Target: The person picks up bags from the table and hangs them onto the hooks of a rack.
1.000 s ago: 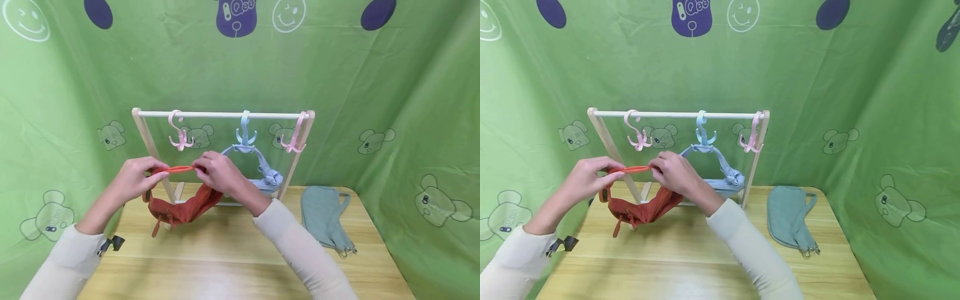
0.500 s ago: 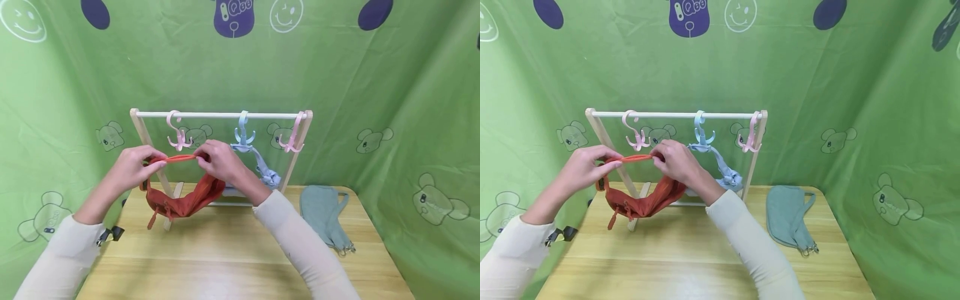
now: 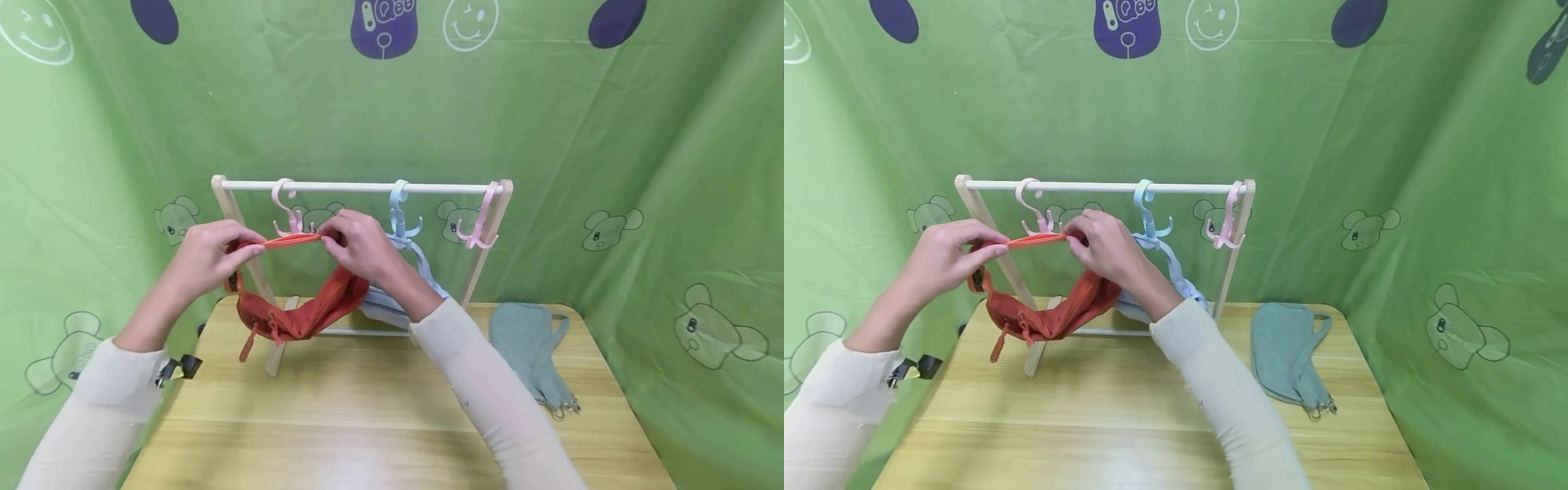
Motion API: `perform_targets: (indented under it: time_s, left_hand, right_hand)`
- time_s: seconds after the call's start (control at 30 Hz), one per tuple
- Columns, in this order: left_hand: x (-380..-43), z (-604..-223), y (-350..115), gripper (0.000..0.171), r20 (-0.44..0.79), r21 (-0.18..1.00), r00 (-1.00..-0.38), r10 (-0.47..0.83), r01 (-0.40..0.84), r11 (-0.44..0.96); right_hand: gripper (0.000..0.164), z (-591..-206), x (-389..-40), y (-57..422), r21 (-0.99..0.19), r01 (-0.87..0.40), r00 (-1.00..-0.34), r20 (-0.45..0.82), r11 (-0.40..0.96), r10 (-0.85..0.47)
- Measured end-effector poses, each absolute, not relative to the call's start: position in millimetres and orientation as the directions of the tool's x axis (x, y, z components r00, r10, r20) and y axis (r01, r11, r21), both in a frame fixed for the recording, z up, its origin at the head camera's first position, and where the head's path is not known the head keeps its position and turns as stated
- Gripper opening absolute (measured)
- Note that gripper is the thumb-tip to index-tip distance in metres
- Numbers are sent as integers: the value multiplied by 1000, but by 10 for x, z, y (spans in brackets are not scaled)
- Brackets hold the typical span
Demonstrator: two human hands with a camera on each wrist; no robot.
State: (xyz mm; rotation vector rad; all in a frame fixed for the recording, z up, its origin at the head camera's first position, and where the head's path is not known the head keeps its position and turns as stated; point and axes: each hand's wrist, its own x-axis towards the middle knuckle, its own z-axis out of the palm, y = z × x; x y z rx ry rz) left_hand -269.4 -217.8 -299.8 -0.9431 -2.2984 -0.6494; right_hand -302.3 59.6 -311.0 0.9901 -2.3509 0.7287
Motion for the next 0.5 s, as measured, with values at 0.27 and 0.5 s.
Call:
perform_targets:
  time_s: [0.27, 0.5]
  left_hand:
    - [-2739, -2882, -2158, 10, 668, 215, -594, 447, 730, 648]
    - [-2782, -2853, -2115, 9, 653, 236, -633, 417, 692, 682]
  right_hand:
    - [16, -3036, -3108, 565, -251, -745, -612, 625, 618, -485]
    - [19, -3028, -3201, 540, -262, -723, -639, 607, 640, -473]
